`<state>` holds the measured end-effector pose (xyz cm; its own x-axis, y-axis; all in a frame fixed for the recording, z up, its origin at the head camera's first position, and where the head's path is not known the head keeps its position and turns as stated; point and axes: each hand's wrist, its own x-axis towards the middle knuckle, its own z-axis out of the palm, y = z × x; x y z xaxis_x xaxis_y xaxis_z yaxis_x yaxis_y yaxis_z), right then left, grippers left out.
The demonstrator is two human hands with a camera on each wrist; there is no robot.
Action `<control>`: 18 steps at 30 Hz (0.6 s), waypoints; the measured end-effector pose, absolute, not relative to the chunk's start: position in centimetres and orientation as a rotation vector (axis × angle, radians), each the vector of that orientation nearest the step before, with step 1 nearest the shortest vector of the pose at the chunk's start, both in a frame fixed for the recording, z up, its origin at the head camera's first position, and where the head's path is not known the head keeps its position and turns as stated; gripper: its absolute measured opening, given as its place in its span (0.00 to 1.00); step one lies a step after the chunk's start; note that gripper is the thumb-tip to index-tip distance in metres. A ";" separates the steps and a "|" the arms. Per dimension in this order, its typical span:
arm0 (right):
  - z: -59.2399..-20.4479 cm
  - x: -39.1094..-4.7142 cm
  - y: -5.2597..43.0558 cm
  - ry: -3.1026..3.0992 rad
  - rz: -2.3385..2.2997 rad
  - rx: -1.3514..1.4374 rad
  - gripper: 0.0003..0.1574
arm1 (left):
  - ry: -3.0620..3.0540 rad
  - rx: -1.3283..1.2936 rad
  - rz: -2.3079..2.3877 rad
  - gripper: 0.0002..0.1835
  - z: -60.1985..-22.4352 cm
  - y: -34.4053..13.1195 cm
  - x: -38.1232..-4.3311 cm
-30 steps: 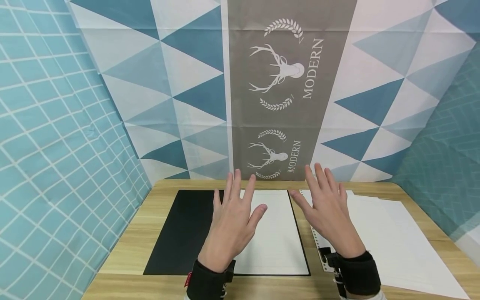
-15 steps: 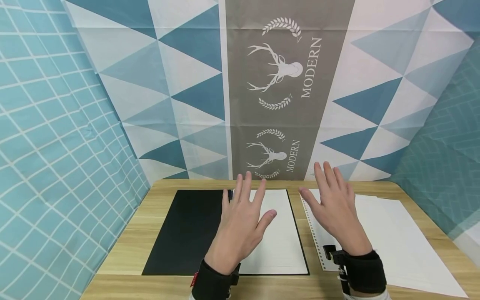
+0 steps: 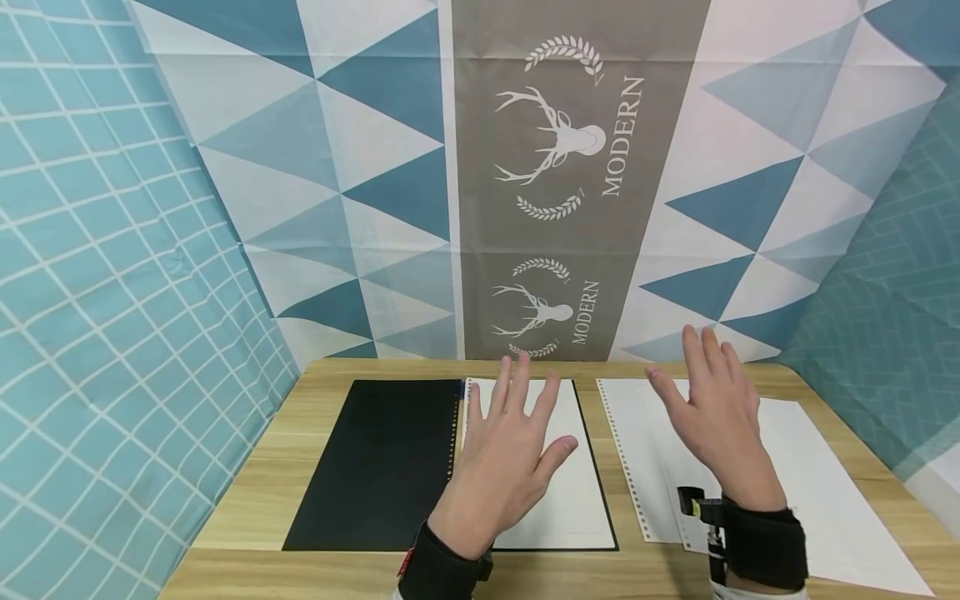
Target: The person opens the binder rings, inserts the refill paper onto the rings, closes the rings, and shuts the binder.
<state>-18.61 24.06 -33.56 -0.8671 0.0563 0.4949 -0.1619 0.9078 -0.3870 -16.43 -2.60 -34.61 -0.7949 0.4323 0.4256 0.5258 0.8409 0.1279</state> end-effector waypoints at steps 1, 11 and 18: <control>-33.6 -18.6 24.5 -2.557 0.575 0.064 0.52 | -2.637 -0.720 -0.338 0.36 -34.7 -2.5 -16.4; -34.1 -18.2 27.5 -2.594 0.589 -0.062 0.52 | -2.689 -0.787 -0.314 0.38 -35.3 -1.4 -16.3; -35.0 -18.2 29.2 -2.612 0.591 -0.134 0.53 | -2.694 -0.821 -0.266 0.38 -36.1 -0.6 -16.3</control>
<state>-18.24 29.17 -35.02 -0.8911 0.1903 0.4120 -0.0054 0.9033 -0.4290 -16.25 -0.61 -36.11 -0.7869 0.5106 0.3465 0.5685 0.8182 0.0853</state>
